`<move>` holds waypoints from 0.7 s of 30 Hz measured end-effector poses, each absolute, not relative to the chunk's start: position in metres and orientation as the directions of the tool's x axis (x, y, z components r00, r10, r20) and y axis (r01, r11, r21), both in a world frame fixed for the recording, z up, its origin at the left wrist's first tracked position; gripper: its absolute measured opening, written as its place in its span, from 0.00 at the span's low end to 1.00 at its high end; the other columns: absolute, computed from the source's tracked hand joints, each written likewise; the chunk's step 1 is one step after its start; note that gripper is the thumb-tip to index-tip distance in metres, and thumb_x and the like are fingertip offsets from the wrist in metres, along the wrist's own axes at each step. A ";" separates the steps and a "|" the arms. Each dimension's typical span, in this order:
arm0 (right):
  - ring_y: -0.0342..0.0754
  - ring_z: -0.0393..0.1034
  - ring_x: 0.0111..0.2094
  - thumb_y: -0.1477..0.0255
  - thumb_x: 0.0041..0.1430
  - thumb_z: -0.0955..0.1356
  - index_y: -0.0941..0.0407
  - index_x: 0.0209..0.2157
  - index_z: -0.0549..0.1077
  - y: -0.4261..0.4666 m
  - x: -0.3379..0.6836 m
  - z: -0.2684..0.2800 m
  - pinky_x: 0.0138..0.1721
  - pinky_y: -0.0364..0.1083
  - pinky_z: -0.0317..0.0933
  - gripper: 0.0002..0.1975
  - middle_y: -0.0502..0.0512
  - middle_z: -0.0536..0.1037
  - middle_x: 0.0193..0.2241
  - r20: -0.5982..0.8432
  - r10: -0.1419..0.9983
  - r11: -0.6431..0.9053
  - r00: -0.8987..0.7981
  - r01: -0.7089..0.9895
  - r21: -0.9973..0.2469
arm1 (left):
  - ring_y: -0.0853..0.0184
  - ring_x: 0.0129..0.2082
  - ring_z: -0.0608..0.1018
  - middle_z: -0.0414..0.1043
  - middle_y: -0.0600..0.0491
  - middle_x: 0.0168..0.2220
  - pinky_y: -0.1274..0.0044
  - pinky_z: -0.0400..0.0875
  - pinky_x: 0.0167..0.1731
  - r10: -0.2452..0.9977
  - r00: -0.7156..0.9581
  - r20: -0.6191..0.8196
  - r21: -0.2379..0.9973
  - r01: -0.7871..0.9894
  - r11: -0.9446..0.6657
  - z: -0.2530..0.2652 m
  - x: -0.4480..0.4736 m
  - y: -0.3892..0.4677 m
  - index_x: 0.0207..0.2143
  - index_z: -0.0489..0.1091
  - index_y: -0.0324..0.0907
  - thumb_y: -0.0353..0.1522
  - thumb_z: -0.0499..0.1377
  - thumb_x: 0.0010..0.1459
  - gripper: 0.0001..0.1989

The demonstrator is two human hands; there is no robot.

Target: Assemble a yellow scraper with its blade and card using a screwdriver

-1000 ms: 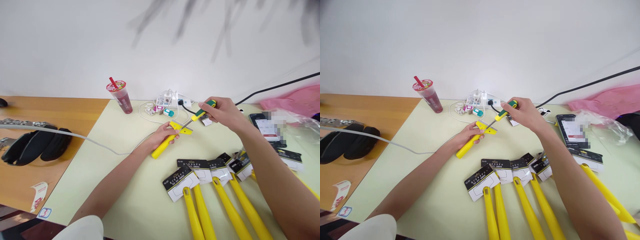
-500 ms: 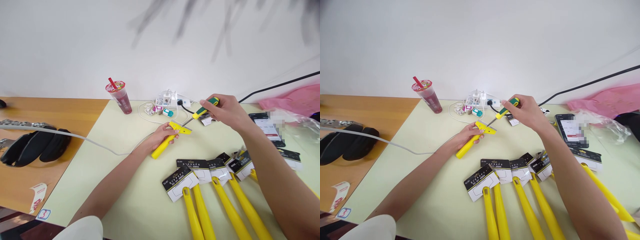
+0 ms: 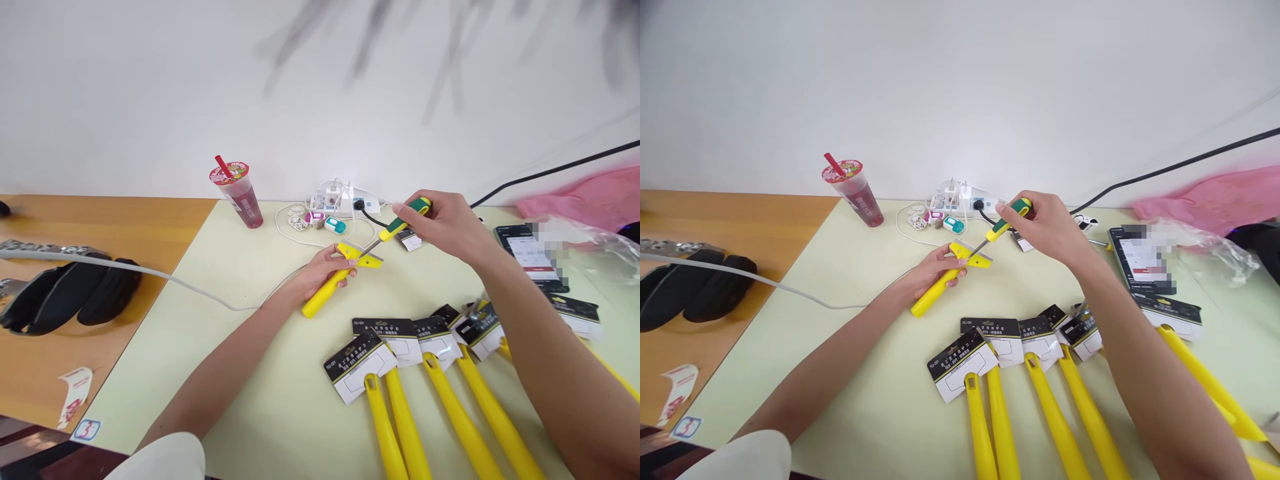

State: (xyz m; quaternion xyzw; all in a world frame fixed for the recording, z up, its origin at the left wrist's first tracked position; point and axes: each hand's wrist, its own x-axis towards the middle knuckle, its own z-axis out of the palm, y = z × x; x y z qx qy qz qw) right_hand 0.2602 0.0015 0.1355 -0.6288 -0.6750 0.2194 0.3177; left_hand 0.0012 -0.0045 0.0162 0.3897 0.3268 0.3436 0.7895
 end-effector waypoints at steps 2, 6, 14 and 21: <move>0.48 0.63 0.22 0.39 0.65 0.74 0.50 0.28 0.74 0.001 0.260 0.135 0.24 0.49 0.55 0.29 0.50 0.71 0.20 0.145 0.989 0.100 0.001 0.718 -0.689 | 0.72 0.32 0.78 0.79 0.52 0.41 0.80 0.64 0.23 0.798 0.548 -0.250 0.839 -0.288 0.461 0.016 0.001 -0.004 0.45 0.70 0.42 0.35 0.83 0.49 0.29; 0.48 0.64 0.23 0.40 0.66 0.74 0.50 0.28 0.74 0.001 0.259 0.135 0.25 0.50 0.55 0.28 0.50 0.71 0.21 0.127 0.992 0.082 0.008 0.727 -0.682 | 0.72 0.32 0.78 0.78 0.52 0.40 0.80 0.64 0.23 0.797 0.549 -0.252 0.840 -0.285 0.461 0.017 0.001 -0.005 0.45 0.70 0.42 0.35 0.83 0.48 0.30; 0.47 0.63 0.22 0.40 0.66 0.74 0.50 0.28 0.74 0.002 0.262 0.133 0.24 0.49 0.54 0.28 0.50 0.71 0.20 0.152 0.988 0.109 -0.004 0.717 -0.689 | 0.71 0.33 0.78 0.78 0.52 0.40 0.79 0.63 0.24 0.796 0.547 -0.258 0.841 -0.279 0.464 0.019 0.001 -0.006 0.44 0.69 0.43 0.36 0.84 0.48 0.30; 0.48 0.63 0.21 0.39 0.64 0.75 0.49 0.27 0.74 0.003 0.261 0.132 0.22 0.49 0.55 0.29 0.49 0.71 0.19 0.171 0.985 0.146 -0.034 0.694 -0.705 | 0.72 0.33 0.78 0.78 0.52 0.41 0.79 0.63 0.24 0.796 0.552 -0.250 0.841 -0.284 0.461 0.018 0.002 -0.006 0.45 0.70 0.43 0.35 0.83 0.48 0.30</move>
